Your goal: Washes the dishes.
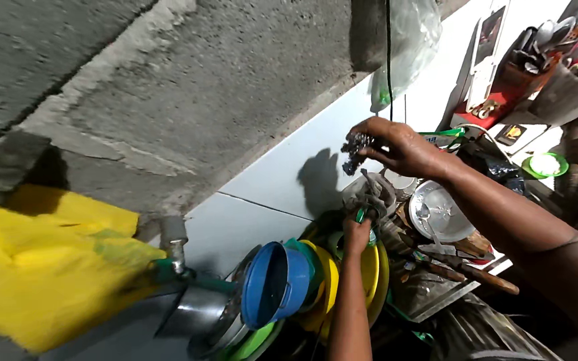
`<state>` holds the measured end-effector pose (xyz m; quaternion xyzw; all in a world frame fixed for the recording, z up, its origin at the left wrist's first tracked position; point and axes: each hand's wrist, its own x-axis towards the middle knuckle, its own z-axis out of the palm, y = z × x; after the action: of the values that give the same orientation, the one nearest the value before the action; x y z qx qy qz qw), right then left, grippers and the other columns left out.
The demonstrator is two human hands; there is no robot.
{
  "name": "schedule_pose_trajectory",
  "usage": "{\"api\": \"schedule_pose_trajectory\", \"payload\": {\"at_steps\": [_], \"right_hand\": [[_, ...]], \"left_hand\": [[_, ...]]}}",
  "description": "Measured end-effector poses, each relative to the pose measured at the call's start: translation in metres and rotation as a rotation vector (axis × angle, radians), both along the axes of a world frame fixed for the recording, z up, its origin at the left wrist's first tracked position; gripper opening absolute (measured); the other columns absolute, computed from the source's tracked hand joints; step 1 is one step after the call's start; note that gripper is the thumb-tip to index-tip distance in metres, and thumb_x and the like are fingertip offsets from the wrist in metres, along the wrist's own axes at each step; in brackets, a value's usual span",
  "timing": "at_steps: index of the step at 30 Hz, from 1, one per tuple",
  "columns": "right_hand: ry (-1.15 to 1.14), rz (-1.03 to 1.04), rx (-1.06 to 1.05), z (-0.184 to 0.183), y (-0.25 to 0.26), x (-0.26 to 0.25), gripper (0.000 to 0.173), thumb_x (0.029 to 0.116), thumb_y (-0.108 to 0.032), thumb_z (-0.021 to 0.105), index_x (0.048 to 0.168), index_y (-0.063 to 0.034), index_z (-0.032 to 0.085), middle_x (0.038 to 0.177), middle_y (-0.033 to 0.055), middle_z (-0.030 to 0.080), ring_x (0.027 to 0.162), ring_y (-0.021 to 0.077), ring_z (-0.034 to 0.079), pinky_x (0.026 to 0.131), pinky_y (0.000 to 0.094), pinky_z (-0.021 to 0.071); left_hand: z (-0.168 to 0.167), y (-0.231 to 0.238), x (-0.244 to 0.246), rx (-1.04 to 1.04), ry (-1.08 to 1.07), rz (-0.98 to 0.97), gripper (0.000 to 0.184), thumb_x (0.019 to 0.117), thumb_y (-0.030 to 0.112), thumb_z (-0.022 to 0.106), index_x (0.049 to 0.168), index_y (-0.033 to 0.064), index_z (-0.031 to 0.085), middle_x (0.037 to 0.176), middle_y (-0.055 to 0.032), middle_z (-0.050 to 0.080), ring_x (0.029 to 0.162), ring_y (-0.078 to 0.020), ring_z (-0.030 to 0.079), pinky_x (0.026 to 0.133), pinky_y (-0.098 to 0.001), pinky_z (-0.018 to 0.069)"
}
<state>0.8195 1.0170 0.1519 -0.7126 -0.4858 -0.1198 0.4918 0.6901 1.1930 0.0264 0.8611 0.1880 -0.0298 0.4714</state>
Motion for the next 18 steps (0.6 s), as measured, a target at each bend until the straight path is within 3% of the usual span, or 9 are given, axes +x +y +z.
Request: {"api": "schedule_pose_trajectory", "payload": {"at_steps": [4, 7, 12, 15, 16, 18], "right_hand": [[-0.095, -0.012, 0.105, 0.039, -0.004, -0.009, 0.032, 0.1010, -0.010, 0.062, 0.128, 0.0072, 0.062, 0.119, 0.0184, 0.066, 0.103, 0.0159, 0.067, 0.092, 0.0287, 0.0573], [-0.080, -0.024, 0.031, 0.034, 0.005, -0.005, 0.031, 0.0975, -0.008, 0.067, 0.126, 0.0049, 0.064, 0.120, 0.0189, 0.065, 0.105, 0.0216, 0.068, 0.092, 0.0341, 0.0586], [0.186, -0.048, -0.273, -0.059, 0.026, 0.016, 0.035, 0.0949, -0.007, 0.070, 0.128, -0.0018, 0.063, 0.134, 0.0228, 0.056, 0.100, 0.0338, 0.069, 0.086, 0.0514, 0.0592], [0.408, 0.024, -0.406, -0.110, 0.029, 0.019, 0.062, 0.0851, 0.004, 0.075, 0.143, -0.0046, 0.056, 0.146, 0.0282, 0.048, 0.122, 0.0433, 0.059, 0.100, 0.0570, 0.0515], [0.468, 0.065, -0.427, -0.116, 0.027, 0.016, 0.066, 0.0849, 0.007, 0.073, 0.146, -0.0066, 0.055, 0.151, 0.0271, 0.044, 0.130, 0.0424, 0.055, 0.105, 0.0554, 0.0488], [0.570, 0.192, -0.359, -0.127, 0.023, 0.013, 0.058, 0.0929, 0.001, 0.068, 0.149, -0.0075, 0.052, 0.155, 0.0234, 0.042, 0.138, 0.0380, 0.049, 0.111, 0.0525, 0.0445]], "left_hand": [[-0.002, 0.000, 0.000, 0.015, 0.006, 0.026, 0.033, 0.0979, 0.020, 0.069, 0.121, -0.0028, 0.067, 0.122, -0.0206, 0.066, 0.117, -0.0247, 0.063, 0.105, -0.0401, 0.0483], [-0.003, -0.002, -0.002, -0.016, -0.018, 0.084, 0.033, 0.0967, 0.021, 0.070, 0.119, -0.0025, 0.067, 0.116, -0.0178, 0.069, 0.111, -0.0213, 0.065, 0.101, -0.0388, 0.0512], [0.026, -0.001, -0.008, -0.200, -0.091, 0.171, 0.038, 0.0965, 0.016, 0.071, 0.126, -0.0057, 0.060, 0.113, -0.0168, 0.068, 0.102, -0.0162, 0.068, 0.092, -0.0337, 0.0567], [0.048, 0.008, -0.009, -0.251, -0.138, 0.149, 0.032, 0.0961, 0.012, 0.070, 0.121, -0.0062, 0.062, 0.107, -0.0145, 0.069, 0.097, -0.0142, 0.068, 0.089, -0.0326, 0.0579], [0.056, 0.012, -0.010, -0.261, -0.154, 0.139, 0.032, 0.0959, 0.011, 0.070, 0.122, -0.0059, 0.061, 0.107, -0.0134, 0.069, 0.097, -0.0133, 0.068, 0.089, -0.0322, 0.0577], [0.071, 0.018, -0.011, -0.294, -0.197, 0.104, 0.032, 0.0955, 0.008, 0.069, 0.124, -0.0047, 0.060, 0.107, -0.0106, 0.069, 0.097, -0.0113, 0.068, 0.090, -0.0313, 0.0574]]}}
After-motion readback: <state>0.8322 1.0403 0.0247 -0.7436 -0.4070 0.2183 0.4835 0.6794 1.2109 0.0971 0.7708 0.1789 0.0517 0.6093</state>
